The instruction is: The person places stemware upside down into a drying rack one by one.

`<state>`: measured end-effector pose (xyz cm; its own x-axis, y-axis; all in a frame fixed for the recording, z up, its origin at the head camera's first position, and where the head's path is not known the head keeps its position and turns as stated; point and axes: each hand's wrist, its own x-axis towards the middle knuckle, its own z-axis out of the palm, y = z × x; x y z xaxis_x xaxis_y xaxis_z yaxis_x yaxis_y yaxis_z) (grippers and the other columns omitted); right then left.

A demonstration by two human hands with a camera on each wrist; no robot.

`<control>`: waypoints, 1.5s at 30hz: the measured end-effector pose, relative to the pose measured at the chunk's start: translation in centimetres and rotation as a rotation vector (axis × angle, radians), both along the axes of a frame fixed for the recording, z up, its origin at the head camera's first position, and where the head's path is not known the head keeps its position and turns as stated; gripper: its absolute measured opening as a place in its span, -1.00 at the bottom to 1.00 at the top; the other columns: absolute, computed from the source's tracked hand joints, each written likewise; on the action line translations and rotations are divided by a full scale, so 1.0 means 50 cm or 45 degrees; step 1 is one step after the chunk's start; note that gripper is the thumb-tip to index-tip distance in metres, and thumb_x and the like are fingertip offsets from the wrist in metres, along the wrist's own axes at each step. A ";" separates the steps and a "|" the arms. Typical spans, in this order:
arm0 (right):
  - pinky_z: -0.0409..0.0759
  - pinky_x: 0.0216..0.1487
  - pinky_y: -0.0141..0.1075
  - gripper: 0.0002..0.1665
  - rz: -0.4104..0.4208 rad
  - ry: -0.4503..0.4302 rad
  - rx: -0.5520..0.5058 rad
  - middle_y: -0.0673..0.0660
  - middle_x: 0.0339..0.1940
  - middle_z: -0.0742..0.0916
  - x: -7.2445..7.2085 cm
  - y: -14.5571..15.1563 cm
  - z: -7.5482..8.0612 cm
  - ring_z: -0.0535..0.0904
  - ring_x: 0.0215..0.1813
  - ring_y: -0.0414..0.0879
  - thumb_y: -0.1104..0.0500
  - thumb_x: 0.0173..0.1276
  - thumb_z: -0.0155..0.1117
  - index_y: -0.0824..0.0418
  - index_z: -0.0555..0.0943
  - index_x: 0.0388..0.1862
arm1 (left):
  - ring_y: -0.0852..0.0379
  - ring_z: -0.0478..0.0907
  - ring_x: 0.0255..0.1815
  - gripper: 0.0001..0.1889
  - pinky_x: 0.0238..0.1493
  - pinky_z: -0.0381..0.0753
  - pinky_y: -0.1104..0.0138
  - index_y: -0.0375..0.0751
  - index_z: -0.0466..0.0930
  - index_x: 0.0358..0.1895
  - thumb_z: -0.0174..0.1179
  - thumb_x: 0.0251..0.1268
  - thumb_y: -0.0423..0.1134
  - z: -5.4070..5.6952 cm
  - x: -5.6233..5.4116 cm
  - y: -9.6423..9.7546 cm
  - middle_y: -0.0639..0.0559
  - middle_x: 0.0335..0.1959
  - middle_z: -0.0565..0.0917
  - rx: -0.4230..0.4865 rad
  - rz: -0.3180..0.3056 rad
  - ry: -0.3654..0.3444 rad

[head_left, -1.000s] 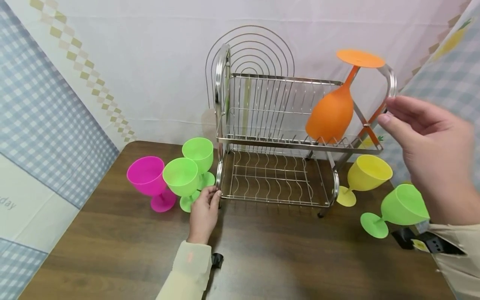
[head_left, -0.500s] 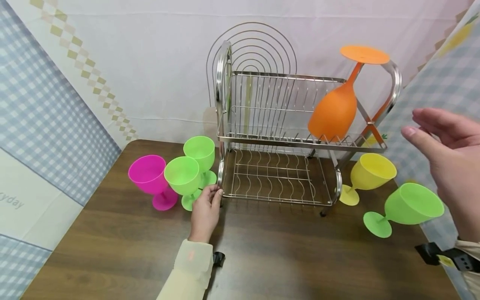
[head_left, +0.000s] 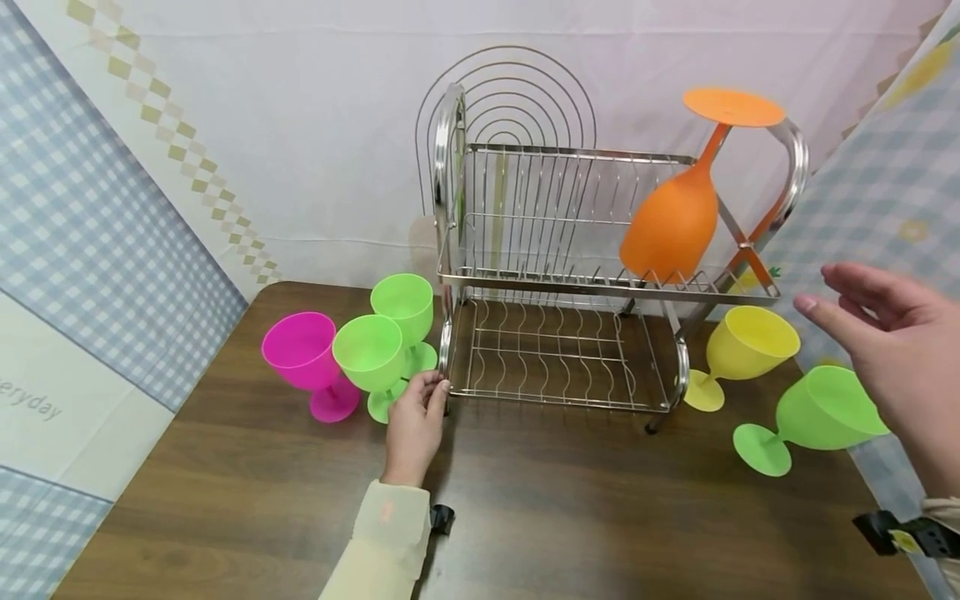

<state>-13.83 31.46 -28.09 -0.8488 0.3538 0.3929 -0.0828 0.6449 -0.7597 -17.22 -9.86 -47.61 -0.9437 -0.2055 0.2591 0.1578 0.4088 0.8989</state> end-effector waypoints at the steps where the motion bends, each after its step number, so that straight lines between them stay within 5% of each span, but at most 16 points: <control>1: 0.27 0.30 -0.70 -0.38 -0.017 -0.023 0.006 -0.20 0.28 0.59 0.000 0.005 -0.006 0.42 0.31 -0.40 0.12 0.41 0.35 0.07 0.48 0.43 | -0.08 0.73 -0.03 -0.79 0.00 0.74 0.13 -0.30 0.62 -0.01 0.20 0.47 -0.24 -0.001 0.000 0.000 -0.19 -0.08 0.76 0.001 -0.001 -0.002; 7: 0.20 0.53 -0.39 -0.29 -0.085 -0.156 0.059 -0.11 0.45 0.49 0.000 0.030 -0.040 0.31 0.44 -0.35 -0.02 0.44 0.30 0.07 0.38 0.51 | -0.08 0.73 -0.03 -0.79 -0.01 0.74 0.14 -0.30 0.63 -0.01 0.21 0.47 -0.23 -0.003 0.000 0.003 -0.19 -0.08 0.76 0.011 0.001 0.008; 12: 0.15 0.58 -0.23 -0.21 -0.107 -0.254 0.097 0.10 0.55 0.37 0.010 0.055 -0.074 0.20 0.57 -0.07 -0.08 0.47 0.24 0.17 0.28 0.56 | -0.06 0.72 -0.02 -0.80 0.01 0.73 0.15 -0.28 0.63 -0.01 0.21 0.47 -0.23 -0.004 -0.002 0.007 -0.18 -0.08 0.76 0.027 -0.006 -0.013; 22: -0.08 0.64 -0.05 -0.11 -0.029 -0.273 0.198 0.45 0.57 0.18 0.021 0.114 -0.124 -0.01 0.60 0.30 0.05 0.49 0.23 0.34 0.06 0.60 | -0.06 0.74 -0.04 -0.81 0.01 0.73 0.14 -0.29 0.64 -0.04 0.22 0.45 -0.23 -0.005 -0.007 0.013 -0.17 -0.10 0.77 0.009 -0.002 0.047; 28: -0.01 0.42 0.43 0.09 -0.002 -0.456 0.294 0.62 0.51 0.11 0.025 0.130 -0.122 -0.10 0.53 0.55 -0.03 0.44 0.30 0.48 -0.09 0.58 | -0.05 0.73 -0.04 -0.81 0.01 0.73 0.16 -0.27 0.64 -0.04 0.23 0.45 -0.23 -0.006 -0.009 0.011 -0.17 -0.10 0.77 0.011 0.001 0.039; 31: 0.15 0.26 0.52 0.26 0.012 -0.609 0.476 0.70 0.46 0.10 0.019 0.146 -0.120 -0.04 0.44 0.65 -0.19 0.36 0.33 0.58 -0.16 0.54 | -0.05 0.74 -0.04 -0.81 0.01 0.73 0.16 -0.27 0.65 -0.04 0.23 0.45 -0.23 -0.006 -0.010 0.009 -0.16 -0.10 0.77 0.008 0.005 0.035; 35: 0.27 0.07 0.53 0.46 0.089 -0.725 0.739 0.81 0.31 0.15 0.003 0.170 -0.125 0.09 0.25 0.72 -0.31 0.22 0.41 0.74 -0.18 0.44 | -0.05 0.74 -0.05 -0.81 0.00 0.74 0.16 -0.27 0.65 -0.04 0.23 0.45 -0.23 -0.007 -0.010 0.007 -0.16 -0.11 0.77 0.006 0.010 0.028; 41: 0.38 -0.04 0.46 0.52 0.143 -0.766 0.811 0.89 0.15 0.20 -0.005 0.183 -0.128 0.23 0.11 0.68 -0.26 0.12 0.51 0.85 -0.16 0.36 | -0.05 0.74 -0.04 -0.80 0.01 0.73 0.16 -0.28 0.65 -0.03 0.23 0.45 -0.22 -0.008 -0.010 0.008 -0.17 -0.10 0.77 0.013 0.007 0.026; 45: 0.53 -0.41 0.00 0.50 0.184 -0.786 0.840 0.82 -0.04 0.38 -0.010 0.192 -0.130 0.42 -0.21 0.43 -0.22 0.05 0.57 0.92 -0.09 0.28 | -0.06 0.73 -0.04 -0.80 0.01 0.73 0.16 -0.29 0.65 -0.04 0.23 0.45 -0.23 -0.006 -0.011 0.008 -0.18 -0.10 0.77 0.024 0.007 0.025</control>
